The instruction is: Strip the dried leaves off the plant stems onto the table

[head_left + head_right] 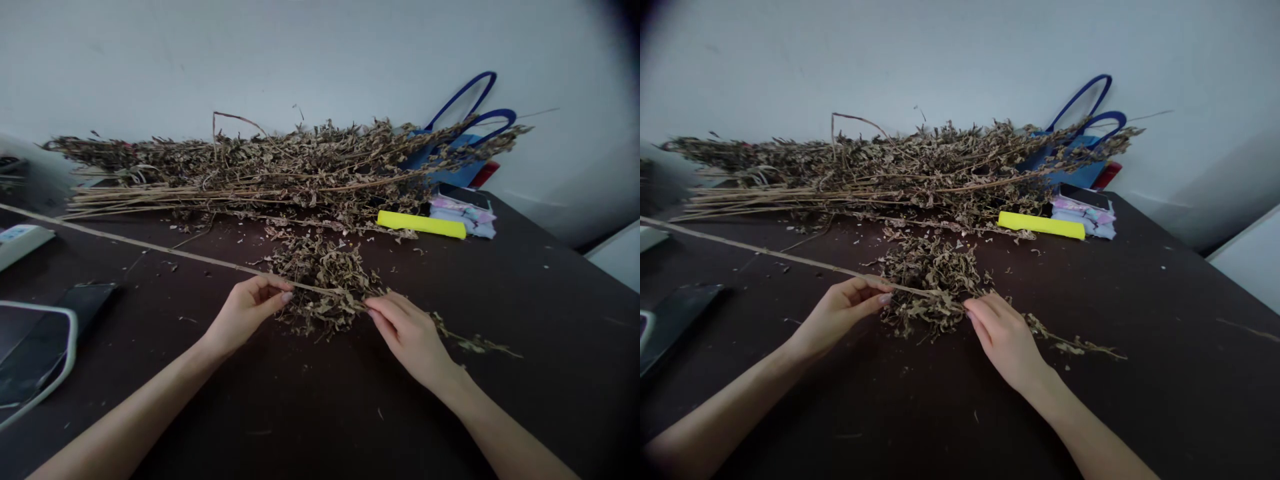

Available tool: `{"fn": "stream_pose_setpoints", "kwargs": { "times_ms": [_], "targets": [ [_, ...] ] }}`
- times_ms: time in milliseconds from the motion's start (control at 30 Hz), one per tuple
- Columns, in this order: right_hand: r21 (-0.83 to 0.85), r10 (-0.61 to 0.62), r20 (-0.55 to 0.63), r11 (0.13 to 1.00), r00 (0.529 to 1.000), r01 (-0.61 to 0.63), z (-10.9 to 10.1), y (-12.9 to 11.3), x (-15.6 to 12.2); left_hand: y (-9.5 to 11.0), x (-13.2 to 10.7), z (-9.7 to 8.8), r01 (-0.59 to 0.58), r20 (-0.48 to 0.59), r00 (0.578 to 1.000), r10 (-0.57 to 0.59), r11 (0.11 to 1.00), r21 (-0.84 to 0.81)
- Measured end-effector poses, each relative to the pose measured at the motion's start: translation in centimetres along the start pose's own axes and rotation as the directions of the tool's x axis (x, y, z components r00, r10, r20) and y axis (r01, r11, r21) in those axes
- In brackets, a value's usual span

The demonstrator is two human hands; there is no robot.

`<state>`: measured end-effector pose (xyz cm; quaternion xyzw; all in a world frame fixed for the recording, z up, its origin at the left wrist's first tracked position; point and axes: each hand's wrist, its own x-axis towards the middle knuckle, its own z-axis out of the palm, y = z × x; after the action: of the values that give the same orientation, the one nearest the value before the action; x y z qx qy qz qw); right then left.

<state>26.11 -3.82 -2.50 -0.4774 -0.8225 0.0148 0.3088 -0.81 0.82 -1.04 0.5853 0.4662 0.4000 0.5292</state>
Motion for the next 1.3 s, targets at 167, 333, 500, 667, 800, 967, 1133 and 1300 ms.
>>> {"fn": "stream_pose_setpoints", "kwargs": {
  "times_ms": [167,333,500,667,800,967,1133,1300],
  "targets": [
    [-0.002,-0.018,-0.017,1.000,1.000,0.018,0.2,-0.2,0.1,0.1,-0.3,0.3,0.064,0.020,0.998,-0.062,0.994,-0.092],
    [-0.019,-0.067,-0.021,0.998,0.998,0.066,-0.1,-0.8,0.4,-0.1,-0.2,0.3,0.104,0.040,0.994,-0.099,0.982,-0.158],
    [0.010,-0.079,0.025,0.997,0.997,0.079,-0.2,-1.1,0.4,0.1,-0.2,0.3,0.079,0.046,0.996,-0.071,0.980,-0.182],
    [0.020,-0.034,0.045,0.999,0.998,0.033,0.3,-0.9,0.2,0.3,-0.1,0.5,0.000,0.033,0.999,0.004,0.994,-0.105],
    [0.000,-0.051,0.076,0.999,0.996,0.051,0.5,-0.8,0.0,0.4,-0.1,0.3,-0.061,0.047,0.997,0.063,0.997,-0.049],
    [0.028,-0.032,0.093,0.999,0.995,0.029,0.4,-0.9,0.2,0.2,-0.1,0.3,-0.090,0.045,0.995,0.091,0.996,-0.018],
    [0.041,-0.030,0.000,0.999,1.000,0.029,0.6,-0.6,0.2,-0.3,-0.1,1.3,0.078,-0.016,0.996,-0.088,0.943,-0.322],
    [-0.048,-0.075,-0.077,0.996,0.994,0.071,0.7,-0.5,0.0,0.2,0.3,2.2,0.112,-0.044,0.990,-0.136,0.928,-0.355]
  ]
}}
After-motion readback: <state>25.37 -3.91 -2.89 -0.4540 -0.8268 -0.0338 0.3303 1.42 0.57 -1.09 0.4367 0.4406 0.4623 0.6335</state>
